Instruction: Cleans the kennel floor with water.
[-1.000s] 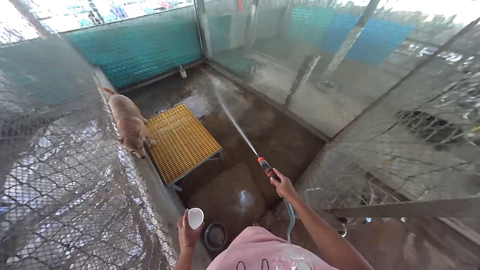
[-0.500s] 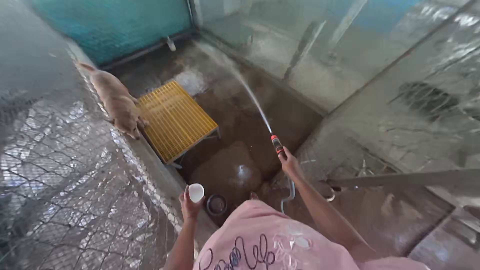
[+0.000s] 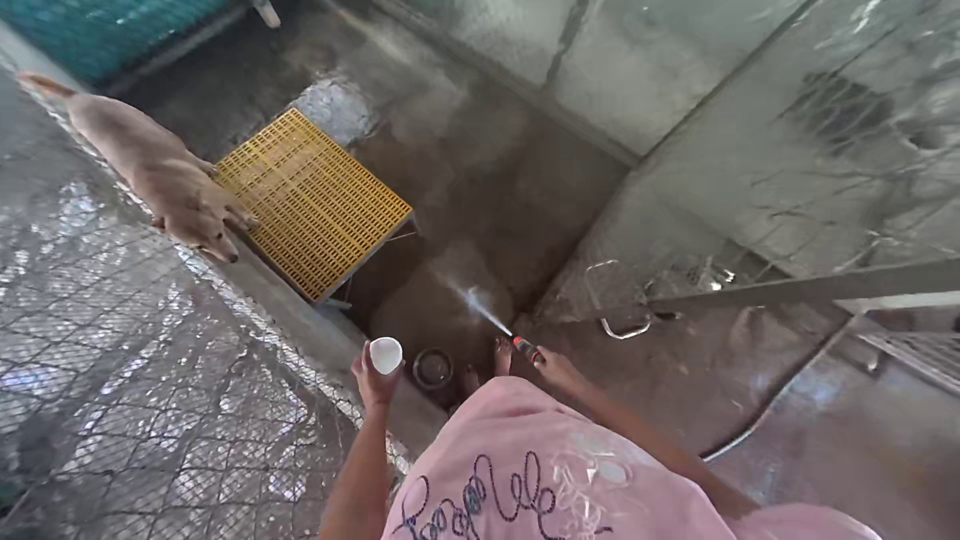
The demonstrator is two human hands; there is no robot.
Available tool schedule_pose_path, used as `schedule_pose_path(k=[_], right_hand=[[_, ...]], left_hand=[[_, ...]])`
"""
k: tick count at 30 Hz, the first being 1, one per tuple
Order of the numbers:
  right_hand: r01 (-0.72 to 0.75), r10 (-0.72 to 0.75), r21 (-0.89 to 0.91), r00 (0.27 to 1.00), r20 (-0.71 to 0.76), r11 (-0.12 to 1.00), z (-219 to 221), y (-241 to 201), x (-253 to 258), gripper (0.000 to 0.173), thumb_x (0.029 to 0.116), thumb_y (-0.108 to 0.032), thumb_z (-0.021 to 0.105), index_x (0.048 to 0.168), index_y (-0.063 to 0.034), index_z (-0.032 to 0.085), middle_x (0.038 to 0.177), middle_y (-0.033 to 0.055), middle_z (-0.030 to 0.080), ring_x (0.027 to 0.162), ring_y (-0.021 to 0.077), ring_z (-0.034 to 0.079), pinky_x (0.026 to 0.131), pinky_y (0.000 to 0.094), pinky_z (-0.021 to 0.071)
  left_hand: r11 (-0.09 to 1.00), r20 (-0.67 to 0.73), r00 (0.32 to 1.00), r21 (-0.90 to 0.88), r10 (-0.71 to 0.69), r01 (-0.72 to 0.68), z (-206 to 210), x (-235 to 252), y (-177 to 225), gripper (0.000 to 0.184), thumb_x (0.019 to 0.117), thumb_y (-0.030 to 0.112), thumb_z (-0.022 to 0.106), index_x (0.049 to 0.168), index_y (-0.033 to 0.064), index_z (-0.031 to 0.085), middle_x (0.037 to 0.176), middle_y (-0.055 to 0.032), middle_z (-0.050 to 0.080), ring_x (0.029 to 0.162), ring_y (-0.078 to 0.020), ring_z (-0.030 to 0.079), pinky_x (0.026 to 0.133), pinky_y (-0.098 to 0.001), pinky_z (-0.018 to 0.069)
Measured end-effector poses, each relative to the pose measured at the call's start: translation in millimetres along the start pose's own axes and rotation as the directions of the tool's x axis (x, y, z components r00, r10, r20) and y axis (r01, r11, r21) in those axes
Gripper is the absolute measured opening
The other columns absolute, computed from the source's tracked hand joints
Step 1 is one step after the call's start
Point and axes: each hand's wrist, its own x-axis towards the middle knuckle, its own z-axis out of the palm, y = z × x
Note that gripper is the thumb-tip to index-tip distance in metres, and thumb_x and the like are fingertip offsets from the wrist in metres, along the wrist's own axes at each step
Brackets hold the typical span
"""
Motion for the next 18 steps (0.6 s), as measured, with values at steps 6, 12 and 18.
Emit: schedule_pose_path(k=[6, 12, 18], right_hand=[[-0.131, 0.14, 0.087, 0.984, -0.106, 0.988, 1, 26, 5, 0.05, 0.1097, -0.023, 0.047, 0.155, -0.0052, 0.04, 0.142, 0.0263, 0.057, 0.133, 0.0405, 0.056, 0.112, 0.0564, 0.0437], [-0.016, 0.016, -0.009, 0.998, 0.055, 1.0, 25, 14, -7, 0.055, 0.1095, -0.023, 0.049, 0.159, -0.0034, 0.034, 0.144, 0.029, 0.055, 0.136, 0.0427, 0.054, 0.115, 0.0559, 0.0402], [-0.131, 0.136, 0.08, 0.989, -0.059, 0.988, 28, 25, 0, 0.052, 0.1101, -0.023, 0.047, 0.157, -0.0043, 0.037, 0.143, 0.0281, 0.056, 0.134, 0.0423, 0.055, 0.113, 0.0573, 0.0421]], left_hand=[[1.0, 0.006, 1.0, 0.002, 0.014, -0.014, -2, 6, -3, 0.109, 0.0688, 0.028, 0.095, 0.157, 0.0047, 0.036, 0.151, -0.0349, 0.039, 0.134, -0.0486, 0.049, 0.107, -0.0553, 0.047], [0.999, 0.003, 0.999, -0.007, 0.043, -0.043, -3, 4, -11, 0.108, 0.0685, 0.026, 0.094, 0.156, 0.0025, 0.037, 0.15, -0.0359, 0.04, 0.135, -0.0495, 0.047, 0.109, -0.0551, 0.0451], [0.999, 0.01, 0.999, -0.025, 0.047, -0.046, -8, 2, -14, 0.107, 0.068, 0.025, 0.095, 0.156, 0.0019, 0.037, 0.151, -0.0369, 0.038, 0.137, -0.0509, 0.045, 0.111, -0.0569, 0.0431]])
